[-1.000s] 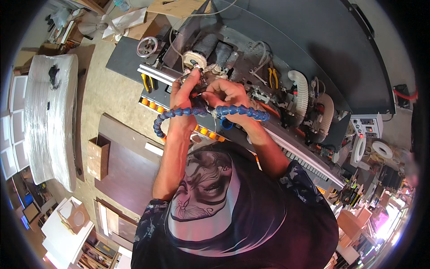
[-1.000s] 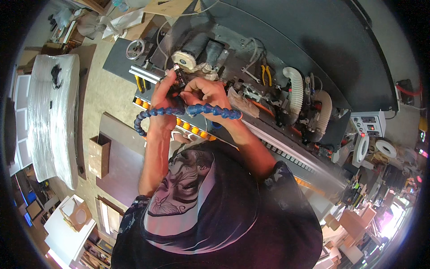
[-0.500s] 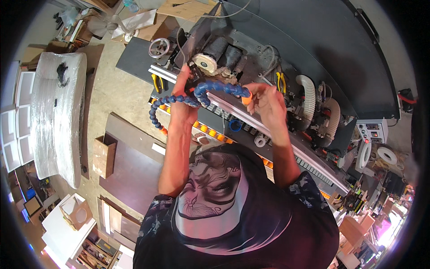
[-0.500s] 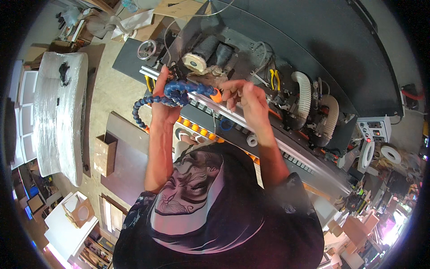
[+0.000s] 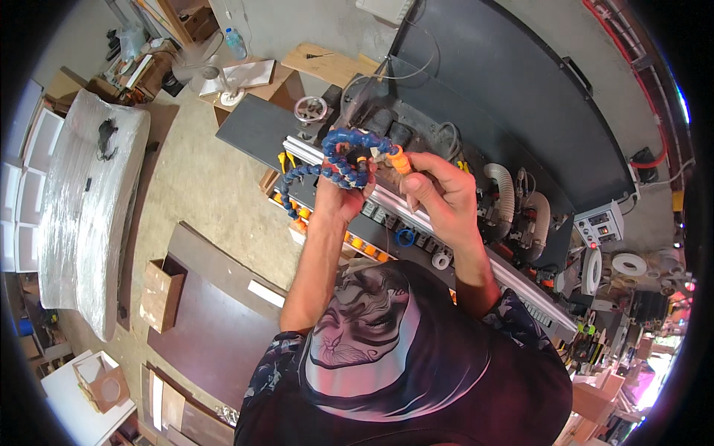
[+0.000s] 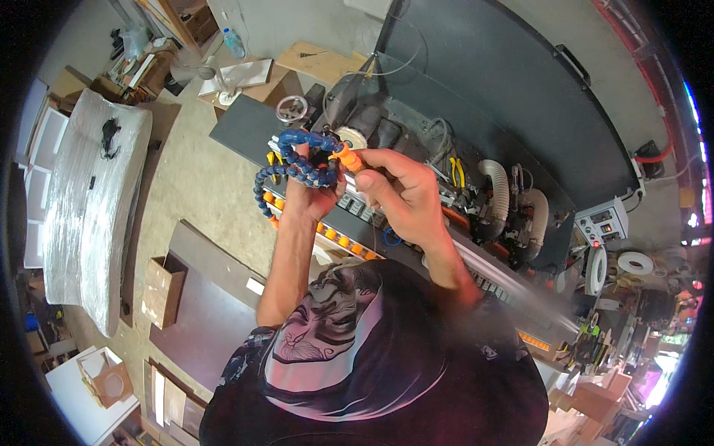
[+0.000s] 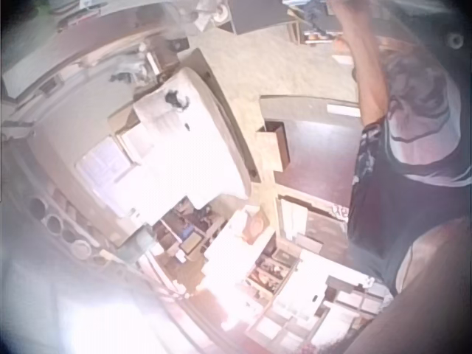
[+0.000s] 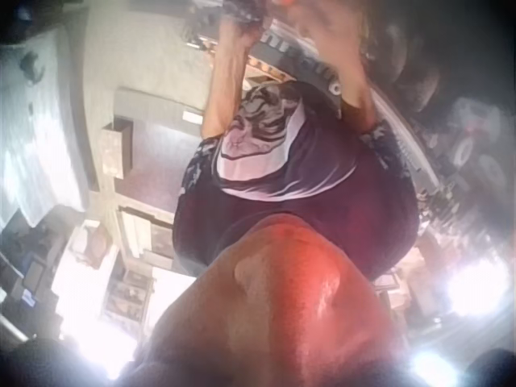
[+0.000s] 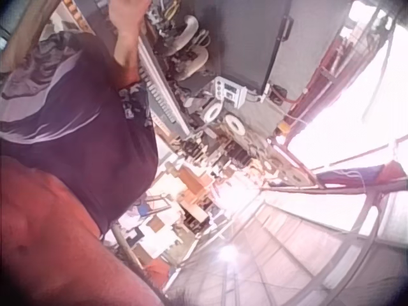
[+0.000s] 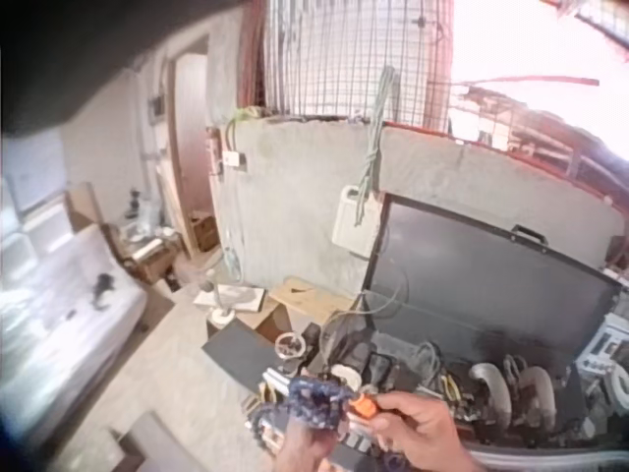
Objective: The person assembles a small electronic component, likely a solenoid valve, by attaching a flexible blue air hose and securing it with a metal clamp. They then connect a wire to the component and place the assembly into a larger machine.
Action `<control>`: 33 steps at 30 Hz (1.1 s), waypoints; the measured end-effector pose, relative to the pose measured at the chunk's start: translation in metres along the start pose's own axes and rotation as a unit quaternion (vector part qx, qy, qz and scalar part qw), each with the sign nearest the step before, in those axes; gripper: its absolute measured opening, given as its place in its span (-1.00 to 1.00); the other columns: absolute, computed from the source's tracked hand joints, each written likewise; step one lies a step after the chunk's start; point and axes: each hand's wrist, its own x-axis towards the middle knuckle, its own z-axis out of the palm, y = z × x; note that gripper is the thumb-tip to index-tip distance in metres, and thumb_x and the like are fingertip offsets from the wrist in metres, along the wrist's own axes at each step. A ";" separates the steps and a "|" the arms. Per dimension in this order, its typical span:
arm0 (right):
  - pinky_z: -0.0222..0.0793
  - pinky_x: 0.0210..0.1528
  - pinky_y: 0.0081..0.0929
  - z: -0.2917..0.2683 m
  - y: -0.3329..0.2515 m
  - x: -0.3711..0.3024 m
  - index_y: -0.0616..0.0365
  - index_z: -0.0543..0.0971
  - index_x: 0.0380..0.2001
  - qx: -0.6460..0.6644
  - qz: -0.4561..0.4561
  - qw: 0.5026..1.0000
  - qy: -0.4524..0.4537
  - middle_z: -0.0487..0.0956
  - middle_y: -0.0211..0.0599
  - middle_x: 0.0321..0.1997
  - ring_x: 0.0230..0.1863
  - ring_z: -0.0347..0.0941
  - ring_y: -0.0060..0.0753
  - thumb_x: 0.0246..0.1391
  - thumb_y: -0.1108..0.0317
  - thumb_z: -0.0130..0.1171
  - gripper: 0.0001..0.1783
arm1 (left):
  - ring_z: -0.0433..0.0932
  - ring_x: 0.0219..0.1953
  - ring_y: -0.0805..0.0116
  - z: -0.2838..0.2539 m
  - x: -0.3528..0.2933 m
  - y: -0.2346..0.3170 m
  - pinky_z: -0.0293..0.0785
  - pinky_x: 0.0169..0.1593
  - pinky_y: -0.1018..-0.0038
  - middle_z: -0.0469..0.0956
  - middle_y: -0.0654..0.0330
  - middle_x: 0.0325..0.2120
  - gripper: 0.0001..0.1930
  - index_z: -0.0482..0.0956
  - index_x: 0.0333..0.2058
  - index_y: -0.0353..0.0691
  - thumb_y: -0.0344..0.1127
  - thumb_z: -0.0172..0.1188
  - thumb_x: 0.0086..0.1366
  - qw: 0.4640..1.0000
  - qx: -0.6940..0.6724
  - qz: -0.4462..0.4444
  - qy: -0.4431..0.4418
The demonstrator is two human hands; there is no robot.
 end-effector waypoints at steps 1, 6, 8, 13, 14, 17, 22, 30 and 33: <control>0.42 -0.37 -0.59 0.005 0.002 -0.001 0.33 0.63 0.16 -0.015 -0.007 1.000 -0.011 0.65 -0.32 -0.22 -0.40 0.49 -0.66 0.50 0.31 0.19 -0.66 | 0.72 -0.29 0.35 -0.004 0.000 0.004 0.71 -0.30 0.45 0.70 0.26 -0.29 -0.48 0.63 -0.06 -0.09 0.29 0.26 0.43 1.000 0.015 0.000 -0.004; 0.52 -0.36 -0.55 0.045 0.007 -0.010 0.34 0.57 0.24 0.188 0.014 0.982 0.000 0.63 -0.31 -0.25 -0.40 0.55 -0.56 0.55 0.29 0.08 -0.61 | 0.74 -0.29 0.37 -0.009 -0.019 0.029 0.74 -0.36 0.46 0.70 0.27 -0.29 -0.61 0.62 -0.04 -0.01 0.18 0.16 0.53 0.999 0.008 -0.044 0.014; 0.55 -0.36 -0.53 0.058 0.007 -0.013 0.34 0.56 0.25 0.204 0.029 0.978 0.014 0.64 -0.30 -0.25 -0.39 0.56 -0.53 0.55 0.29 0.07 -0.61 | 0.75 -0.30 0.39 -0.016 -0.023 0.039 0.74 -0.38 0.46 0.70 0.29 -0.31 -0.59 0.62 -0.05 -0.01 0.21 0.18 0.51 0.996 -0.010 -0.085 -0.005; 0.52 -0.37 -0.52 0.087 0.006 -0.014 0.34 0.53 0.22 0.194 0.038 0.979 0.043 0.62 -0.28 -0.27 -0.38 0.54 -0.52 0.56 0.24 0.05 -0.60 | 0.71 -0.35 0.44 -0.031 -0.029 0.050 0.67 -0.36 0.55 0.69 0.32 -0.34 -0.40 0.64 -0.08 -0.03 0.42 0.31 0.32 0.992 0.020 -0.123 -0.019; 0.50 -0.37 -0.51 0.094 0.005 -0.014 0.35 0.53 0.20 0.197 0.039 0.978 0.048 0.60 -0.26 -0.28 -0.38 0.52 -0.53 0.57 0.22 0.04 -0.59 | 0.71 -0.35 0.44 -0.035 -0.031 0.052 0.67 -0.35 0.55 0.69 0.33 -0.33 -0.42 0.64 -0.09 -0.01 0.41 0.30 0.33 0.991 0.033 -0.125 -0.014; 0.40 -0.42 -0.51 0.106 0.007 -0.022 0.29 0.51 0.09 0.232 0.058 0.964 0.118 0.53 -0.35 -0.37 -0.46 0.44 -0.50 0.58 0.10 0.00 -0.59 | 0.71 -0.33 0.42 -0.039 -0.031 0.056 0.68 -0.32 0.53 0.67 0.36 -0.33 -0.51 0.64 -0.12 0.06 0.37 0.28 0.38 0.987 0.051 -0.154 -0.003; 0.29 -0.48 -0.46 0.089 0.033 -0.068 0.15 0.42 -0.23 0.334 0.008 0.935 0.117 0.41 -0.39 -0.49 -0.55 0.29 -0.51 0.57 0.01 -0.04 -0.59 | 0.68 -0.42 0.46 -0.019 -0.041 0.043 0.64 -0.41 0.52 0.65 0.38 -0.42 -0.52 0.64 -0.20 0.01 0.32 0.32 0.38 0.975 0.141 -0.170 -0.001; 0.41 -0.32 -0.49 0.063 0.048 -0.154 0.27 0.58 -0.03 -0.045 0.200 0.976 0.073 0.58 -0.41 -0.36 -0.37 0.48 -0.61 0.37 0.26 0.35 -0.69 | 0.67 -0.41 0.45 -0.009 -0.035 0.027 0.59 -0.38 0.47 0.64 0.32 -0.33 -0.69 0.62 -0.04 0.00 0.06 0.35 0.47 0.967 0.237 -0.051 -0.075; 0.46 -0.18 -0.53 0.058 0.056 -0.194 0.23 0.58 0.18 -0.043 0.242 0.961 0.124 0.63 -0.43 -0.26 -0.25 0.52 -0.65 0.30 0.32 0.41 -0.55 | 0.70 -0.33 0.40 -0.021 -0.036 0.023 0.60 -0.34 0.48 0.69 0.25 -0.20 -0.60 0.60 0.15 -0.03 -0.06 0.40 0.45 0.964 0.244 -0.011 -0.107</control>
